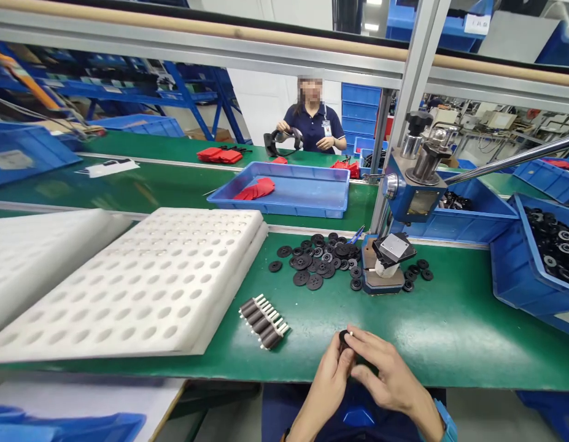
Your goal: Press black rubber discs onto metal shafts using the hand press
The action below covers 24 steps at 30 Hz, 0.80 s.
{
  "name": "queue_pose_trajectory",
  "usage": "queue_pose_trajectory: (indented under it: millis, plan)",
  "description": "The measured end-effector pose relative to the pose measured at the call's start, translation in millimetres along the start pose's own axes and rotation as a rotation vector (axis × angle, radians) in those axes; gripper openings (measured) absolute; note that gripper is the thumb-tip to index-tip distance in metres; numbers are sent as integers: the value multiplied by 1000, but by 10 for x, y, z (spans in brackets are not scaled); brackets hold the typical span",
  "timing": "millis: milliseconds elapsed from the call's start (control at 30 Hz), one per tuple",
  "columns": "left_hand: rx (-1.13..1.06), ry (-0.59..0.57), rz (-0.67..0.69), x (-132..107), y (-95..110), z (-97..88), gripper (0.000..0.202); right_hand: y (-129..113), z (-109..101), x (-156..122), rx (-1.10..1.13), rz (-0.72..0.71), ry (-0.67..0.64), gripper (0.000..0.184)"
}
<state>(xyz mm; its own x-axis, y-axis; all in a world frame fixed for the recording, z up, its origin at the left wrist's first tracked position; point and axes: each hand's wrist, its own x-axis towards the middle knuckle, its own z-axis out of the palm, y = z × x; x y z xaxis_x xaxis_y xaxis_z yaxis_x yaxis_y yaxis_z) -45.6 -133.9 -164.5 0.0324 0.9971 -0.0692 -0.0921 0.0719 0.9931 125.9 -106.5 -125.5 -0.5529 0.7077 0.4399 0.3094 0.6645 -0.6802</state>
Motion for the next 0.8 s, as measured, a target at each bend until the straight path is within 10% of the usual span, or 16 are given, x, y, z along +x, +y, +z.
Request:
queue_pose_trajectory:
  millis: [233, 367, 800]
  plan:
    - [30, -67, -12, 21, 42, 53, 44, 769, -609, 84, -349, 381, 457, 46]
    - [72, -65, 47, 73, 145, 129, 35, 1148, -754, 105, -487, 430, 443, 38]
    - [147, -45, 68, 158, 210, 204, 19, 905, -518, -209, -589, 370, 417, 31]
